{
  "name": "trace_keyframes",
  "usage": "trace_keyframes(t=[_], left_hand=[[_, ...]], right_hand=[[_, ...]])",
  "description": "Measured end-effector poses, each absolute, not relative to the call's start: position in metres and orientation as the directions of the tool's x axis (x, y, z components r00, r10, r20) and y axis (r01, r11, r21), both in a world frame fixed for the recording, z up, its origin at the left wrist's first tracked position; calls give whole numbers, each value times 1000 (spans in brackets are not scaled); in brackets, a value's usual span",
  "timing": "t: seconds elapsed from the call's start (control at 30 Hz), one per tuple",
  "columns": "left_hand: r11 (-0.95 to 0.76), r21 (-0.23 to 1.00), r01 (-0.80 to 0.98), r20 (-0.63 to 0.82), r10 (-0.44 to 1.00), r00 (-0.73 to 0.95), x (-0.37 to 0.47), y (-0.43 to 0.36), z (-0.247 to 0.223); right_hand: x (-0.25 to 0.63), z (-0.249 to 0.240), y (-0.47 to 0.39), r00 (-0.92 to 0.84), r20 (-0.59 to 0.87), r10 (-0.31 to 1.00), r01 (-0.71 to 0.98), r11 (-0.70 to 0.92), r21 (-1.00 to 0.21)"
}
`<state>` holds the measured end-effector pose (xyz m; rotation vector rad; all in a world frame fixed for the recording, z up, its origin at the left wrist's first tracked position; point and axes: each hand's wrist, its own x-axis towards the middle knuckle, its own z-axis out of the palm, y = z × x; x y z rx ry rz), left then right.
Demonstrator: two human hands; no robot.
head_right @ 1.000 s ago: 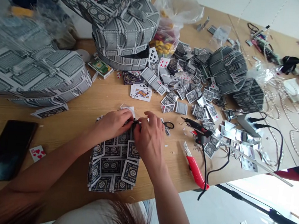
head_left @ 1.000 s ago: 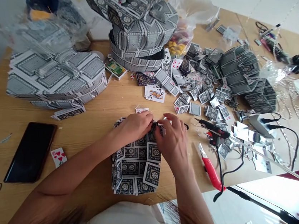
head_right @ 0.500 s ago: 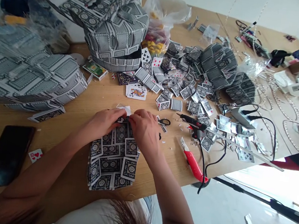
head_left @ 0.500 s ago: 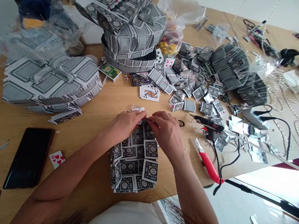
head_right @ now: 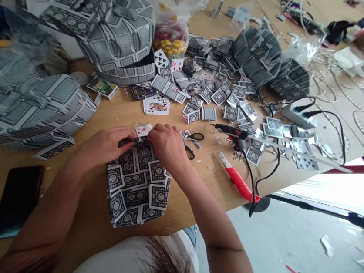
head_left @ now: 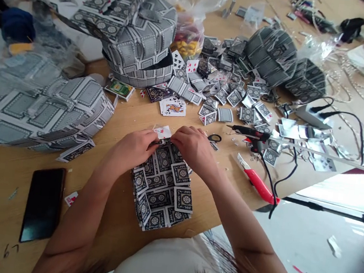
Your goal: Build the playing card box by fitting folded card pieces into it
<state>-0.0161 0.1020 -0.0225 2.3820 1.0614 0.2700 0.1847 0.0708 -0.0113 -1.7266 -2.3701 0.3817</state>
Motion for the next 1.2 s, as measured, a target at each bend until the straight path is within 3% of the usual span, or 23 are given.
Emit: trace_keyframes(t=[0.27, 0.6, 1.0, 1.2], left_hand=[[-579, 522, 627, 22, 743, 669, -15, 103, -22], [-573, 487, 660, -26, 745, 666, -13, 101, -24], [-539, 318, 780, -135, 789, 600, 6, 89, -17], [-563, 412, 716, -54, 770, 636, 8, 92, -23]], right_hand=[[190, -11, 76, -355, -33, 934, 884, 324, -338], [186, -20, 75, -394, 43, 918, 867, 386, -316], [185, -16, 67, -375, 13, 927, 860, 353, -369], [187, -18, 56, -329, 74, 941, 859, 331, -392]])
